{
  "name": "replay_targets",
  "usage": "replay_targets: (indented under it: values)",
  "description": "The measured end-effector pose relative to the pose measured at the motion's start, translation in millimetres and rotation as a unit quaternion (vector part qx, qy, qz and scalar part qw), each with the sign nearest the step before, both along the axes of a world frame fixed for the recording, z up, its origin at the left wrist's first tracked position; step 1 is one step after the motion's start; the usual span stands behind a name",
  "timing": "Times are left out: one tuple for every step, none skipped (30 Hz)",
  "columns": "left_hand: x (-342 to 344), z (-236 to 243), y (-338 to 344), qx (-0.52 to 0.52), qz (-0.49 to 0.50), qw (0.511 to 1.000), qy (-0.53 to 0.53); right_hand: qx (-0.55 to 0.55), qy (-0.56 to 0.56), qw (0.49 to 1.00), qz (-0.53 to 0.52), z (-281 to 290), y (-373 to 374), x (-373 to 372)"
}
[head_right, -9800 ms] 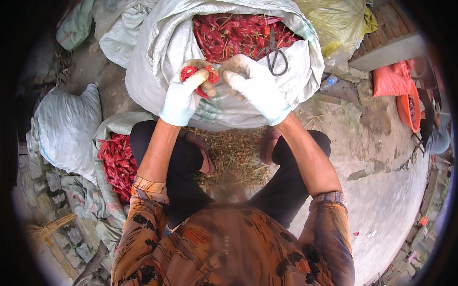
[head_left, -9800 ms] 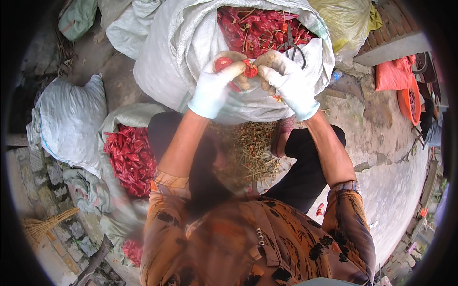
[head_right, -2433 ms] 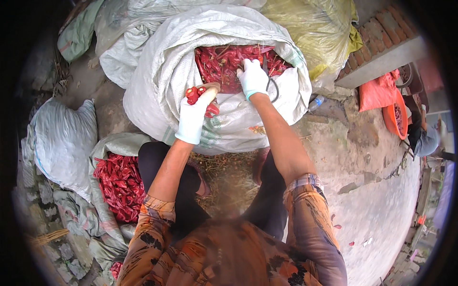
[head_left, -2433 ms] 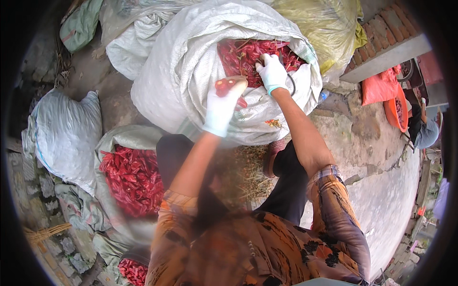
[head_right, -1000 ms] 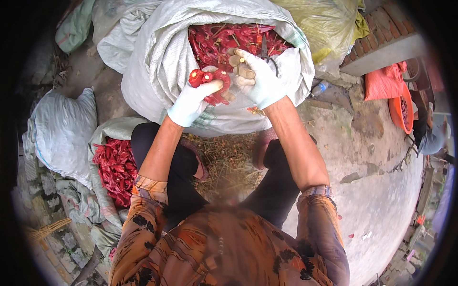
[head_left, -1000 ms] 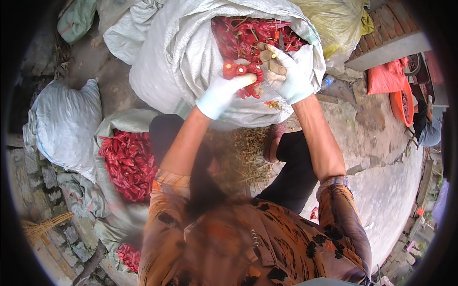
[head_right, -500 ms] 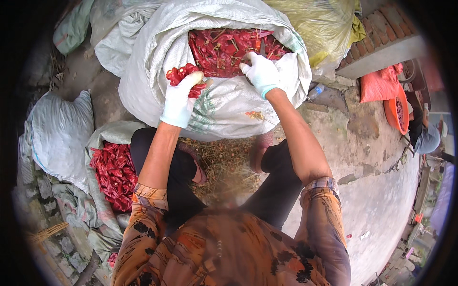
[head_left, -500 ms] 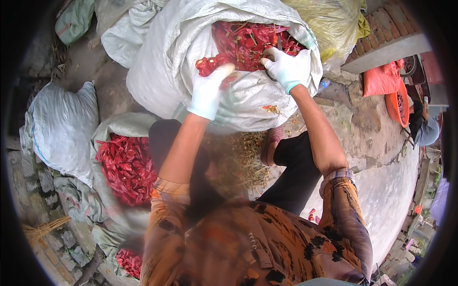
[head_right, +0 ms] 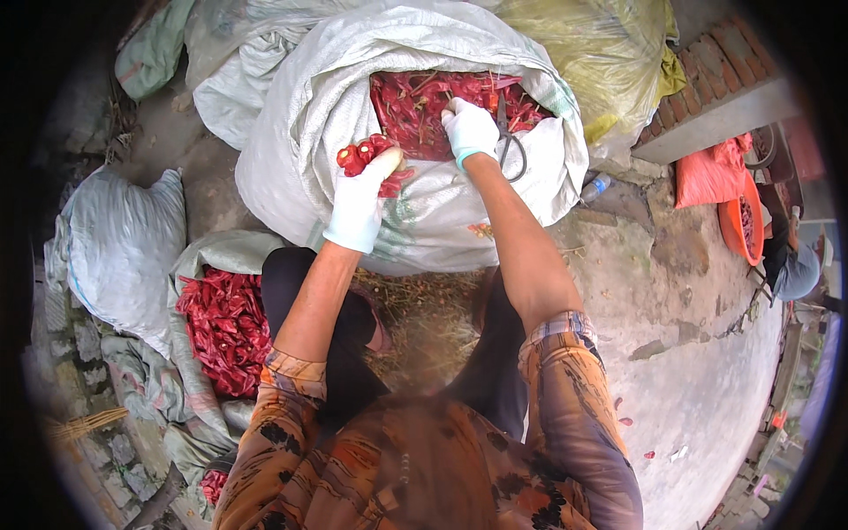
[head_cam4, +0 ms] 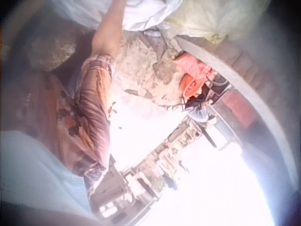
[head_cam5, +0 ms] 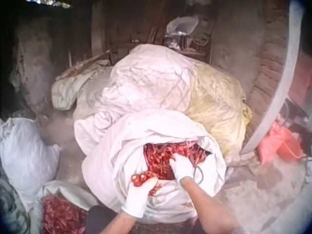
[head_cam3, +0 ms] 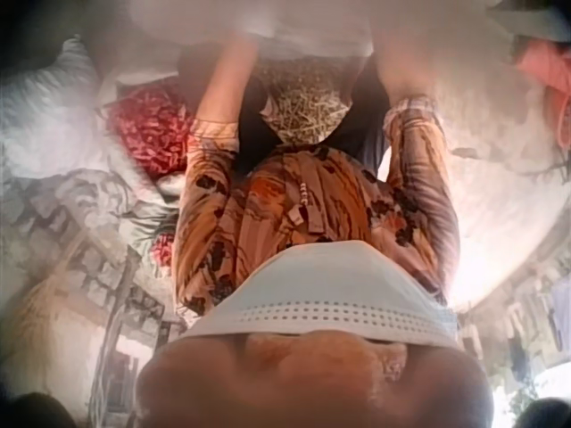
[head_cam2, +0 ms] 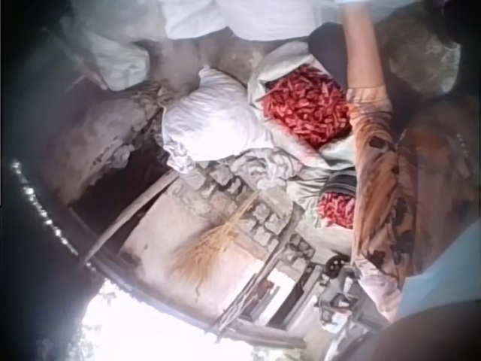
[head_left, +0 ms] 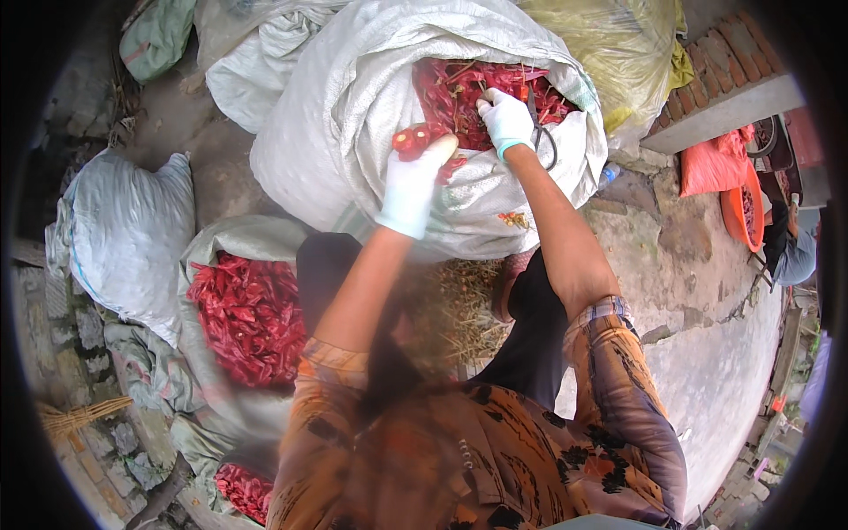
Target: The person sits on the ground and uses scissors to trim the stems off red chili peppers. They pick peppers from a large white sack, cut the stems, and place the trimmed peppers into a nearby sack.
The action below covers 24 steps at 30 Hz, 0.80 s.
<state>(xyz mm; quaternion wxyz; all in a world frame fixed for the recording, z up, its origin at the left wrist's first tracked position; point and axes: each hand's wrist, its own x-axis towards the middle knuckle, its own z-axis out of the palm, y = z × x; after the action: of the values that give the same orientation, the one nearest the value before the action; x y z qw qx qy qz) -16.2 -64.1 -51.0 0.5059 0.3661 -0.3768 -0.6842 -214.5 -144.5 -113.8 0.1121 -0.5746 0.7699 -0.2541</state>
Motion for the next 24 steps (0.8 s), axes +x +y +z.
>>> replay_targets:
  values:
    - [2, 1, 1, -0.003, 0.007, 1.0, 0.004, 0.0, -0.018, 1.0, 0.006, 1, -2, 0]
    - [4, 2, 1, -0.005, 0.013, 1.0, 0.008, -0.008, -0.029, 0.999, 0.01, 1, -1, -1]
    - [5, 3, 0, -0.001, 0.021, 1.0, 0.019, -0.015, -0.04, 0.999, 0.015, 1, 1, -3]
    - [6, 3, -1, 0.004, 0.029, 0.999, 0.031, -0.02, -0.051, 0.998, 0.02, 1, 4, -3]
    - [6, 3, -2, 0.01, 0.037, 0.998, 0.043, -0.028, -0.044, 0.998, 0.02, 1, 6, -4]
    - [5, -1, -3, 0.012, 0.045, 0.998, 0.035, -0.036, -0.038, 0.998, 0.02, 1, 8, -4]
    - [5, -1, -3, 0.006, 0.044, 0.999, 0.024, -0.045, -0.035, 0.998, 0.019, 4, 9, 0]
    - [4, -1, -2, 0.001, 0.042, 0.999, 0.011, -0.032, -0.026, 0.998, 0.038, 8, 7, 4]
    - [3, 0, -1, -0.005, 0.041, 0.999, -0.001, -0.016, -0.01, 0.999, 0.042, 10, 7, 11]
    - [0, 1, 1, 0.017, 0.047, 0.998, -0.027, -0.007, 0.02, 0.999, 0.036, 13, 6, 20]
    - [0, 1, 0, 0.022, 0.044, 0.998, -0.032, 0.003, 0.05, 0.998, 0.03, 14, 6, 28]
    - [0, -2, -1, 0.027, 0.04, 0.998, -0.037, -0.001, 0.063, 0.998, 0.022, 10, 5, 32]
    - [-1, -3, -1, 0.032, 0.035, 0.998, -0.04, -0.002, 0.066, 0.998, 0.019, 7, 4, 29]
    - [-2, -3, -1, 0.034, 0.042, 0.998, -0.033, -0.034, 0.056, 0.998, 0.013, 1, 1, 23]
    - [-3, -5, -5, 0.028, 0.044, 0.998, -0.017, -0.066, 0.046, 0.997, 0.006, -2, -1, 16]
    - [-2, -7, -7, 0.025, 0.051, 0.998, -0.002, -0.078, 0.038, 0.996, 0.0, 1, 1, 14]
    - [0, -8, -9, 0.022, 0.056, 0.998, 0.014, -0.09, 0.031, 0.995, -0.006, 7, 3, 12]
    - [1, -9, -9, 0.036, 0.05, 0.997, 0.038, -0.149, 0.049, 0.987, 0.023, -2, 2, 2]
    - [3, -7, -9, 0.051, 0.049, 0.996, 0.052, -0.116, -0.069, 0.991, 0.016, 5, 8, 4]
    - [8, -5, -8, 0.066, 0.052, 0.994, 0.066, -0.08, -0.186, 0.979, 0.012, 23, 19, 11]
    - [8, -3, -7, 0.08, 0.049, 0.992, 0.083, -0.043, -0.298, 0.954, 0.004, 37, 29, 12]
    - [7, 0, -7, 0.099, 0.03, 0.992, 0.077, -0.062, -0.376, 0.925, 0.008, 43, 34, 6]
    - [7, 0, -7, 0.107, 0.018, 0.99, 0.093, -0.058, -0.406, 0.912, 0.012, 59, 45, 10]
    - [6, 0, -7, 0.114, 0.007, 0.987, 0.11, -0.052, -0.414, 0.908, 0.034, 71, 54, 13]
